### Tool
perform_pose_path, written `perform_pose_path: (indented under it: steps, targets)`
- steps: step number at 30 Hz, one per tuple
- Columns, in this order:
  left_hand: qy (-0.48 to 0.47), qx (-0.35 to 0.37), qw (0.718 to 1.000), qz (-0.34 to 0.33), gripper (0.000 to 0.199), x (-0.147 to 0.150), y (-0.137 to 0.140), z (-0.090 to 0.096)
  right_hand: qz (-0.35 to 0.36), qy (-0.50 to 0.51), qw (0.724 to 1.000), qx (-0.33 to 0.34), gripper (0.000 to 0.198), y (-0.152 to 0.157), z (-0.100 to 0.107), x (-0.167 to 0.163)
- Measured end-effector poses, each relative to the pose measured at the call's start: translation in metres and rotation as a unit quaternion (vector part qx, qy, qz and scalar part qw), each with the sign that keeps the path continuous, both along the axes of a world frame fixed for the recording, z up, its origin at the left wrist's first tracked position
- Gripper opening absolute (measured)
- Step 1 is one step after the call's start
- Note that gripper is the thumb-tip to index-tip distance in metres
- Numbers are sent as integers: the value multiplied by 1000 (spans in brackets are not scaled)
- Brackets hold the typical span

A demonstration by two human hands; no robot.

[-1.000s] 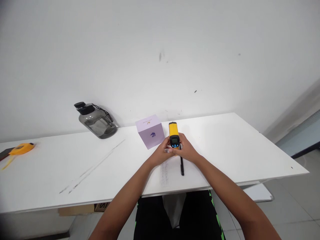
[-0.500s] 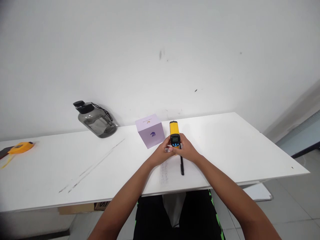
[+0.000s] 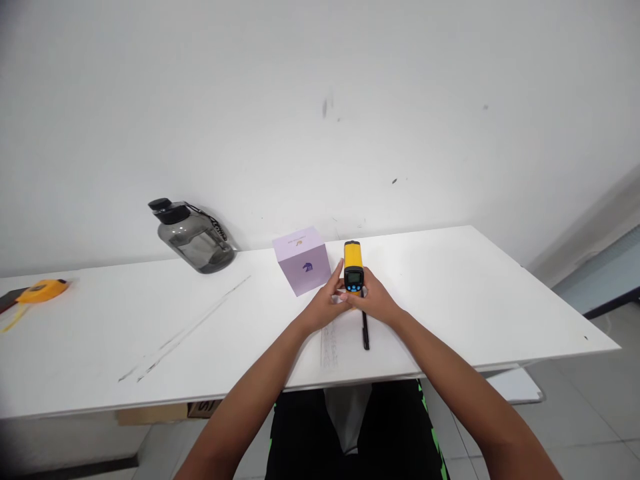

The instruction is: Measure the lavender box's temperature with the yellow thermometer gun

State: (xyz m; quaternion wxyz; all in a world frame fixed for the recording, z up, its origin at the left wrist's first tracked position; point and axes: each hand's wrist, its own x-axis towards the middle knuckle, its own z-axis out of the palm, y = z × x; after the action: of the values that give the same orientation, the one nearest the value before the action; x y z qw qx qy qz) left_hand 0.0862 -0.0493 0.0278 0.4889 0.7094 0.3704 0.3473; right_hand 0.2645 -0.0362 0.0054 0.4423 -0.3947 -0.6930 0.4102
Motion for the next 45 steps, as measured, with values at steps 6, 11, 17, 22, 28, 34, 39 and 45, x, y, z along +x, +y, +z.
perform_pose_path:
  steps: [6,11,17,22,28,34,39,45]
  targets:
    - [-17,-39,999,17,120,1,1,-5,-29,-27,999,19,55,-1,2,0]
    - [-20,-34,999,5,109,-1,4,-8,-19,-32,999,17,40,-3,8,-1]
    - [-24,-29,999,11,93,-1,4,-8,-29,-25,999,13,44,-3,6,-2]
    - [-19,1,1000,3,71,0,3,-3,-34,-14,999,11,61,0,1,-1]
    - [-6,-7,1000,18,71,-1,2,1,-20,-35,999,35,65,0,2,1]
    - [-4,-42,998,49,53,1,4,-1,-23,-64,995,69,51,0,7,0]
    - [-35,-61,996,53,54,2,5,-9,-36,-80,994,69,45,0,11,1]
    - [-45,-53,997,41,83,1,4,-4,-37,-91,994,49,36,0,9,1]
